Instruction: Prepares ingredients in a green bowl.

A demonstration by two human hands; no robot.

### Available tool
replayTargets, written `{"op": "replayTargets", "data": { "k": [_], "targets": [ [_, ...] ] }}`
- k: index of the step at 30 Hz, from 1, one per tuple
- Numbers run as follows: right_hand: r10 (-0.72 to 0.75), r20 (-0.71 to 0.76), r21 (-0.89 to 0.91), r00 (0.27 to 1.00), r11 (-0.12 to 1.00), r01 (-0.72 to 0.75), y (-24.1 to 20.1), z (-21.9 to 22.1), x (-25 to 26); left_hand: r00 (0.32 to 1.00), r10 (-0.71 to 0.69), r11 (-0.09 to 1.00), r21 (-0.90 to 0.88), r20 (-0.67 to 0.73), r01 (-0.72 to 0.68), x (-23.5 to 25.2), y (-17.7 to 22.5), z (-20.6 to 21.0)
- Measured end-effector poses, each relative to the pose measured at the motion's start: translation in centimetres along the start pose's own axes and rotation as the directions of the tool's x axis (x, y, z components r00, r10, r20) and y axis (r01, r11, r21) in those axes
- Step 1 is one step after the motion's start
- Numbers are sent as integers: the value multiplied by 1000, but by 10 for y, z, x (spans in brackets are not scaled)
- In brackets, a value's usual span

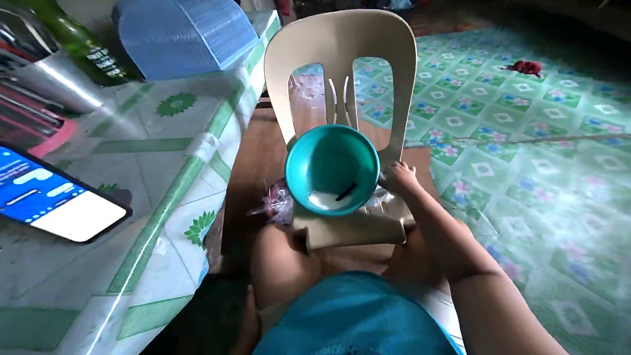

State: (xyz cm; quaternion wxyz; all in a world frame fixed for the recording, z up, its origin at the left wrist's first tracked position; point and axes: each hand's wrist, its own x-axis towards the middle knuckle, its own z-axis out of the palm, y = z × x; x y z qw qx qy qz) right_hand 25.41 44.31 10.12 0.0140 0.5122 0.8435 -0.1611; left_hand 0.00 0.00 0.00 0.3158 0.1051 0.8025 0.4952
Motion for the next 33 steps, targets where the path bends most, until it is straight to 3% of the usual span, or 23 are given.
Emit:
{"op": "replayTargets", "data": {
  "k": [5, 11, 13, 19, 22, 24, 26, 30, 31, 33],
  "targets": [
    [65, 108, -55, 992, 997, -60, -8, -2, 9, 999, 39, 995, 93, -11, -38, 4, -1, -1],
    [-77, 81, 223, 994, 973, 57, 37, 15, 52, 999, 9, 998, 60, -43, -7, 0, 6, 5],
    [-102, 43, 296, 994, 951, 85, 36, 3, 46, 997, 27, 997, 72, -67, -23, 5, 4, 6],
    [-95, 120, 391, 988, 920, 41, 9, -63, 24, 931, 363, 927, 123, -40, -355, 22, 0, 7],
    [-177, 46, 356, 983, 922, 149, 28, -52, 57, 904, 427, 872, 248, 36, -422, 37, 15, 6],
    [-199, 33, 277, 979, 943, 183, 25, -63, 61, 829, 554, 763, 354, 74, -541, 46, 28, 10],
    [-175, 67, 199, 982, 967, 158, 3, -95, 40, 693, 713, 618, 373, 106, -692, 49, 48, 21],
    [-215, -27, 191, 976, 958, 216, -21, -132, 18, 414, 867, 370, 197, 279, -908, 48, 110, 53],
    [-223, -60, 225, 973, 947, 231, -26, -137, 14, 371, 862, 350, 125, 346, -928, 41, 131, 64],
    [-197, -119, 375, 973, 898, 228, -43, -143, -3, 356, 799, 433, -54, 485, -900, 21, 174, 88]
  ]
}}
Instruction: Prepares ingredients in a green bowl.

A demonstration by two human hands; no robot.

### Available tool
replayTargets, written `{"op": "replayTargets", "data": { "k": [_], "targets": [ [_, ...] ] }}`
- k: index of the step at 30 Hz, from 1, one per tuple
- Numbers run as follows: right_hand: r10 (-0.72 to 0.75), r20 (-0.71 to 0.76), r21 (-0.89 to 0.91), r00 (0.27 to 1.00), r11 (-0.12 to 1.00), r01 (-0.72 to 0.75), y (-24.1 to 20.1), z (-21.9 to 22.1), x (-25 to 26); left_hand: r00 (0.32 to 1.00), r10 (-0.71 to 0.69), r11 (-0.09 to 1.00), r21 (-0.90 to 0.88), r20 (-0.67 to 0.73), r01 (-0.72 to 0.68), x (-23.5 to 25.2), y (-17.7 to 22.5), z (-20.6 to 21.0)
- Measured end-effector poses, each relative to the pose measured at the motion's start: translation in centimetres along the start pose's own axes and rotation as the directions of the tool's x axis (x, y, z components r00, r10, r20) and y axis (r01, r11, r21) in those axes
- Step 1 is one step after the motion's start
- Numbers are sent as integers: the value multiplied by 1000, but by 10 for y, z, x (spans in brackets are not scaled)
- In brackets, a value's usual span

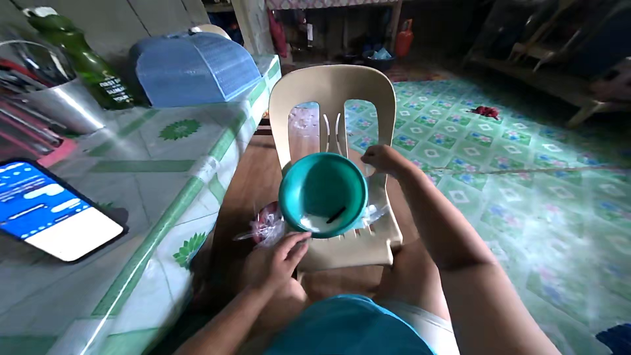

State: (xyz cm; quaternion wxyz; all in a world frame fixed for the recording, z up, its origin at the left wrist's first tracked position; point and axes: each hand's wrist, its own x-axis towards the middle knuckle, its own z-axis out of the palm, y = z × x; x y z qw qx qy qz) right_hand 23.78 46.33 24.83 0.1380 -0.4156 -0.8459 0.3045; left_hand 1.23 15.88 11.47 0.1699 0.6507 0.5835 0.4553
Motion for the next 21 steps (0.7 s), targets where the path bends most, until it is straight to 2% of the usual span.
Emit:
{"op": "replayTargets", "data": {
  "k": [2, 4, 6, 8, 11, 14, 16, 18, 21],
  "targets": [
    [6, -50, 233, 999, 972, 6, -25, 13, -21, 983, -116, 958, -246, 146, 150, 33, 24, 13],
    [-19, -46, 423, 999, 905, 37, -43, 43, -49, 934, -296, 805, -473, 202, 358, 58, 43, 33],
    [-100, -30, 446, 995, 889, 103, -46, 80, -67, 865, -477, 604, -657, 155, 450, 77, 58, 52],
    [-182, -91, 388, 979, 899, 203, -37, 116, -81, 812, -578, 498, -751, 86, 434, 88, 58, 65],
    [-191, -80, 435, 978, 876, 207, -27, 145, -103, 817, -564, 503, -736, 118, 453, 86, 42, 73],
    [-142, -110, 527, 984, 831, 179, -12, 164, -106, 782, -576, 401, -752, 237, 523, 79, 43, 75],
    [-125, -120, 527, 985, 833, 170, -9, 165, -106, 784, -551, 382, -749, 285, 541, 76, 43, 75],
    [-120, -134, 505, 984, 846, 172, -9, 165, -105, 805, -512, 393, -751, 300, 530, 73, 39, 73],
    [-167, -128, 509, 977, 835, 210, -9, 172, -104, 779, -570, 342, -788, 260, 512, 71, 38, 72]
  ]
}}
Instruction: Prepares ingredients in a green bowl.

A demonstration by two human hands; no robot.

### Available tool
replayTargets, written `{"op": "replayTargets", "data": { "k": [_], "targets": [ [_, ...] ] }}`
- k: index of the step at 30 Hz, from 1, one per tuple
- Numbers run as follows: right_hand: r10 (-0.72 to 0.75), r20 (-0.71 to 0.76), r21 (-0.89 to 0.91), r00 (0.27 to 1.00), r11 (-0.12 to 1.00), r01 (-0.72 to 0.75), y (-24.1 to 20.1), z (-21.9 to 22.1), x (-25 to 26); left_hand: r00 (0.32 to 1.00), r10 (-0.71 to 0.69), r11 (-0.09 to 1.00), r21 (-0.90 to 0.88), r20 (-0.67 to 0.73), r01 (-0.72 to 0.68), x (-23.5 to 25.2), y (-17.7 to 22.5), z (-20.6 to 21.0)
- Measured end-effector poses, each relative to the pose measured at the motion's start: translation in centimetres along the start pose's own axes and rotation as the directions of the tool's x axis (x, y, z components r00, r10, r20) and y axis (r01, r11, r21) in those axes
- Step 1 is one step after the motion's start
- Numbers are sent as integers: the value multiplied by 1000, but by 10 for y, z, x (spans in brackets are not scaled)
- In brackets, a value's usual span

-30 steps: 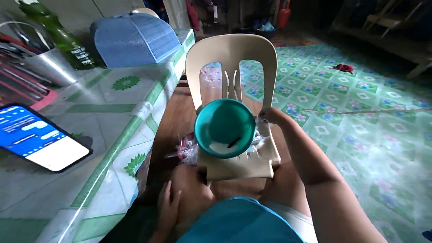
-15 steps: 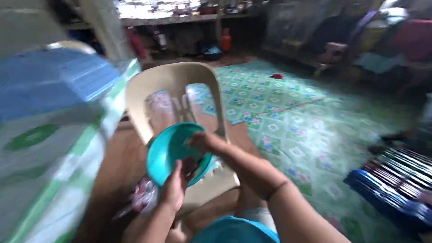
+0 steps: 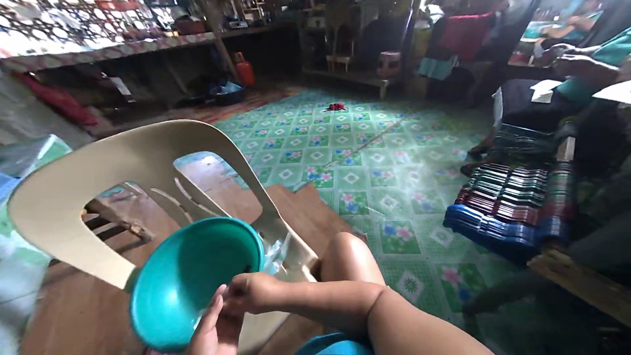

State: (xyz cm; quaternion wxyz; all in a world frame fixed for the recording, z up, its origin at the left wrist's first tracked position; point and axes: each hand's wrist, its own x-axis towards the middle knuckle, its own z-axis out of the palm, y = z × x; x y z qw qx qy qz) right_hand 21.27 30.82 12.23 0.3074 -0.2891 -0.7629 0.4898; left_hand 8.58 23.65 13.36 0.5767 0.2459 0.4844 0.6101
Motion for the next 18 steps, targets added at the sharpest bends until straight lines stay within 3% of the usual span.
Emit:
{"op": "replayTargets", "data": {
  "k": [3, 7, 11, 15, 18],
  "targets": [
    [-73, 49, -21, 996, 997, 74, 5, 6, -5, 999, 40, 997, -61, -2, -40, 2, 2, -6],
    [-97, 64, -96, 993, 990, 103, 6, 4, -12, 989, 120, 993, 5, -92, -120, 7, 5, -9],
    [-96, 19, -259, 995, 961, 97, 12, -6, -12, 967, 177, 984, 11, -182, -178, 9, 10, -8],
    [-74, -60, -306, 995, 951, 53, 20, -23, -14, 934, 294, 952, -24, -203, -305, 13, 16, -12],
    [-44, -65, -431, 997, 902, 11, 27, -37, -20, 895, 388, 921, 51, -222, -386, 12, 21, -18]
  ]
}}
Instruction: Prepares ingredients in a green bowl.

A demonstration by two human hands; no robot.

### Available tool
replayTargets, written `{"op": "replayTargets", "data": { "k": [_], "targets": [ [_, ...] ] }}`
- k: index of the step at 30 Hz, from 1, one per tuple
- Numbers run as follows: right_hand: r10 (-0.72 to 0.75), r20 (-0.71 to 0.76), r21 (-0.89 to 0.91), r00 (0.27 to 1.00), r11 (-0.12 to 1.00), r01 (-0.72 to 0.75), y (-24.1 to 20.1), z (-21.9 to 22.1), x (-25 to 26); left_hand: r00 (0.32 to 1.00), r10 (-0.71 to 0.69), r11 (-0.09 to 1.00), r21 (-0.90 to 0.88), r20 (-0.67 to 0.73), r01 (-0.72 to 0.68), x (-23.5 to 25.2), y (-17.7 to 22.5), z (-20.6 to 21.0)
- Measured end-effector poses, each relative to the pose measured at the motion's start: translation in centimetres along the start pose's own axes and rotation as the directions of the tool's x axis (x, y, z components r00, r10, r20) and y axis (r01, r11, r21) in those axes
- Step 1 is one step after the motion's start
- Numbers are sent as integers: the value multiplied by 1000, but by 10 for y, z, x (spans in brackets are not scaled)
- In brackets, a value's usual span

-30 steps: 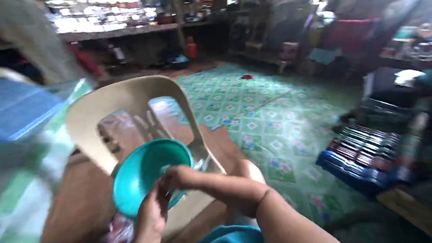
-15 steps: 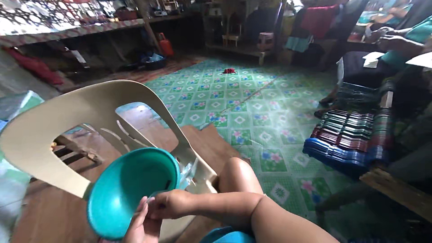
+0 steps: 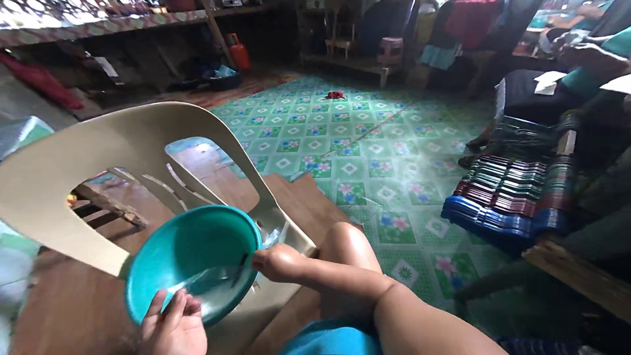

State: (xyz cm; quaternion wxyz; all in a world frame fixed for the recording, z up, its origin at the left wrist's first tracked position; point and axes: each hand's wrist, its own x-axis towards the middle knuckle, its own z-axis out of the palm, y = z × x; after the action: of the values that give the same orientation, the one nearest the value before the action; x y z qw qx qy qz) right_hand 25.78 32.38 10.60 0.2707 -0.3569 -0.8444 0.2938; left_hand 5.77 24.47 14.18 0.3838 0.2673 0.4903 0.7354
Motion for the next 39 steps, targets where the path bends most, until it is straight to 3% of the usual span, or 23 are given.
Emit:
{"op": "replayTargets", "data": {
  "k": [3, 7, 13, 15, 17, 19, 21, 22, 24, 25, 27, 30, 35, 39],
  "targets": [
    [12, 81, -184, 997, 983, 3, 17, -11, -1, 998, 51, 997, 66, -25, -49, 4, 4, -12],
    [10, 201, -293, 980, 955, 51, 35, -16, 0, 996, 93, 980, 175, 5, -93, 6, 0, -28],
    [286, 210, -371, 935, 908, -195, 36, -20, 5, 977, 174, 923, 324, 127, -207, -9, -14, -26],
    [340, 149, -328, 929, 903, -278, 28, -26, 7, 967, 192, 897, 370, 167, -242, -15, -15, -25],
    [301, -32, -253, 953, 920, -299, 21, -29, 7, 961, 189, 867, 425, 201, -260, -20, -16, -26],
    [144, -250, -144, 958, 972, -183, 14, -25, 9, 957, 184, 850, 453, 225, -270, -24, -18, -27],
    [19, -313, 17, 949, 1000, -14, 4, -14, 10, 944, 209, 830, 464, 255, -309, -27, -21, -28],
    [16, -243, 144, 970, 989, 20, -5, -9, 11, 942, 206, 825, 470, 265, -313, -31, -21, -27],
    [49, 53, 415, 997, 907, -67, -27, -1, 11, 940, 186, 821, 480, 285, -308, -37, -18, -25],
    [48, 195, 499, 980, 855, -141, -37, 4, 12, 937, 186, 824, 472, 296, -312, -38, -19, -25],
    [21, 343, 587, 939, 776, -231, -49, 18, 14, 927, 188, 832, 449, 324, -326, -41, -22, -26],
    [13, 283, 664, 959, 719, -206, -55, 39, 15, 918, 152, 841, 439, 367, -315, -45, -23, -30],
    [-22, 217, 608, 976, 786, -117, -46, 53, 15, 920, 77, 911, 347, 385, -221, -46, -23, -40],
    [-43, 231, 501, 972, 862, -81, -39, 56, 10, 963, 111, 895, 397, 244, -203, -44, -22, -38]
  ]
}}
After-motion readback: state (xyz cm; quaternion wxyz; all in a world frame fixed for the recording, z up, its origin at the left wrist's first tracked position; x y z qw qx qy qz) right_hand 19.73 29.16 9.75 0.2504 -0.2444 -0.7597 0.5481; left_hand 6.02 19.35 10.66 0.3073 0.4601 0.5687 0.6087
